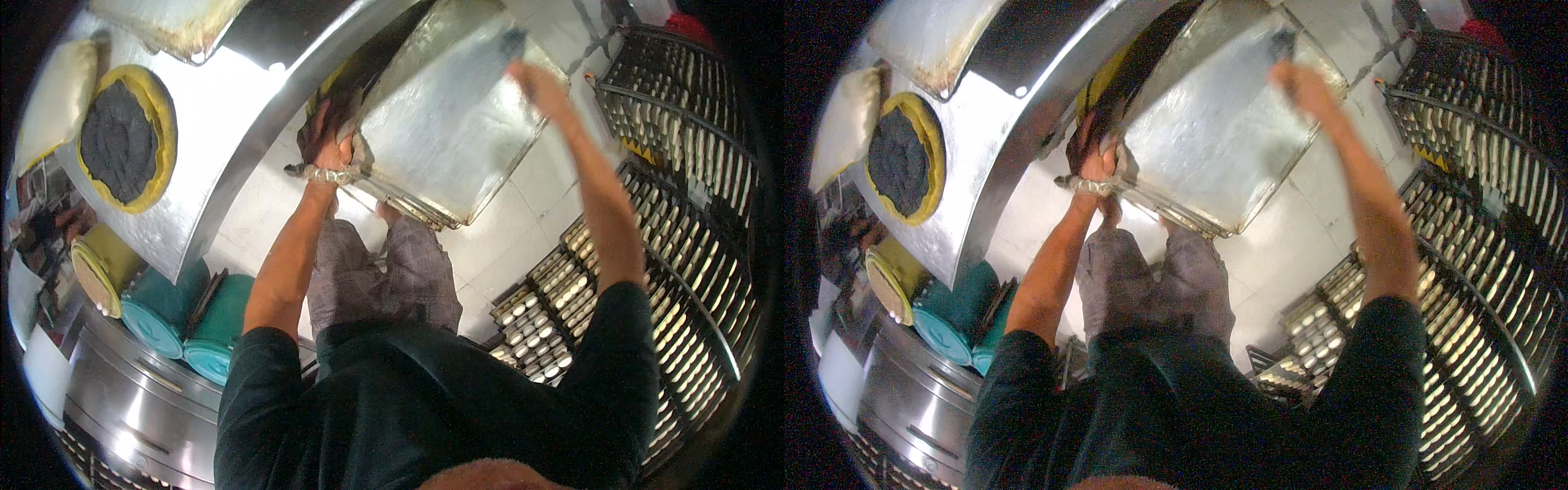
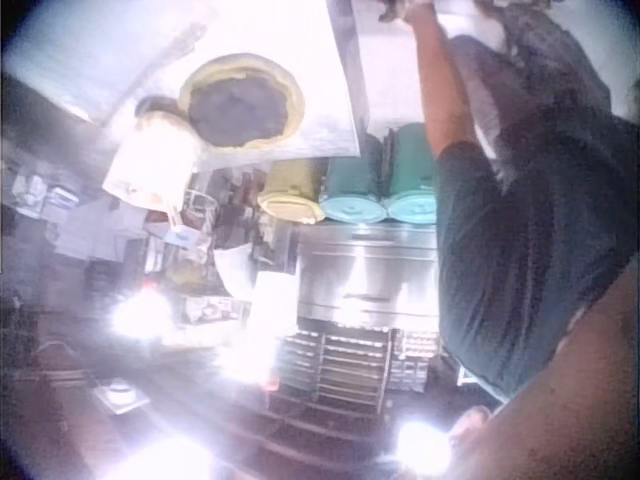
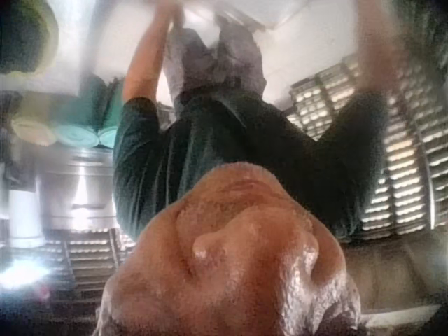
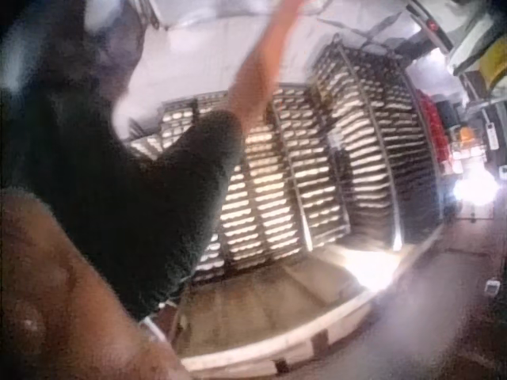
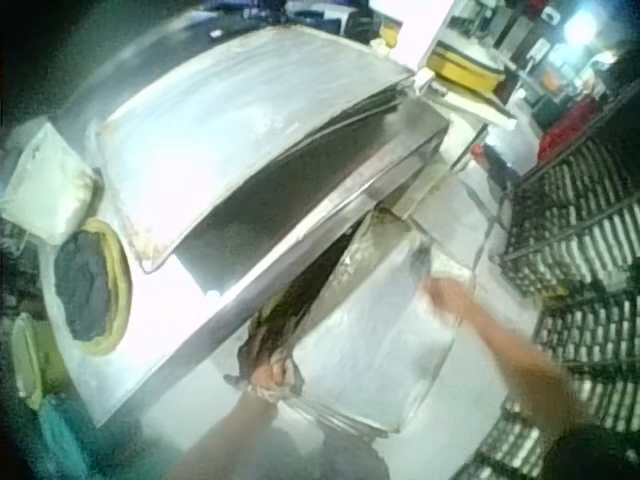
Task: The person removes metal trays of buns from an industrial oven using a protective cloth and glove, places them on a storage rack, wipes empty trays with a cloth, and applies a liquid to empty trays using a brush.
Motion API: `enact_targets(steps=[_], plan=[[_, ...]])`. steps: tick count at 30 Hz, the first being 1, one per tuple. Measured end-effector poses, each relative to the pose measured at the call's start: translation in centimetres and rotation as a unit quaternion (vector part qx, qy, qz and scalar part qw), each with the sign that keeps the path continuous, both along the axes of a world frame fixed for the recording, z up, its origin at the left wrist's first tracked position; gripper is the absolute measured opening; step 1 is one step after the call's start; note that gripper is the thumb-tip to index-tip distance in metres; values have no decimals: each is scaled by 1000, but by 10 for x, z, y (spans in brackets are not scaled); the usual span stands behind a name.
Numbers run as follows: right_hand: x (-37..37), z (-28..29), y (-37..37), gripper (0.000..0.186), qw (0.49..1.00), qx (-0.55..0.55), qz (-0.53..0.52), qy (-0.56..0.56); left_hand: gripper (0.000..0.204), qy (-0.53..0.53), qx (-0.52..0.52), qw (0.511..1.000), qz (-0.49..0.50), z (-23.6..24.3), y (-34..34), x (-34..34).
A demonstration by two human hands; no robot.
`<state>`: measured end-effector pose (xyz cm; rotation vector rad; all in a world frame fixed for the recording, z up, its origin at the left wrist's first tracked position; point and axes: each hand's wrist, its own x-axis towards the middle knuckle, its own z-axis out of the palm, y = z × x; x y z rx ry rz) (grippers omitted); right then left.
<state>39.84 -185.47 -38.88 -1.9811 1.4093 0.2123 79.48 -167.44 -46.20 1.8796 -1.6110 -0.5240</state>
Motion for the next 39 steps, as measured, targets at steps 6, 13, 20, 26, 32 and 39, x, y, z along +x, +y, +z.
enact_targets(steps=[6,13,20,26,32,39], plan=[[-24,-25,139,29,971,112,74,-197,49,-25,36,999,-2,-20,12,10],[-44,38,6,25,999,-45,29,3,54,-9,5,1000,2,-26,12,0],[-38,36,218,21,974,69,212,-32,47,-58,5,998,-12,-33,16,12],[-100,45,-14,21,975,-198,92,44,50,-63,-69,995,-42,-16,1,-5],[28,49,227,12,993,19,99,-58,52,-177,-14,982,-58,-63,28,26],[-19,60,262,29,747,-32,-497,-440,54,-147,152,974,-80,41,5,-2]])
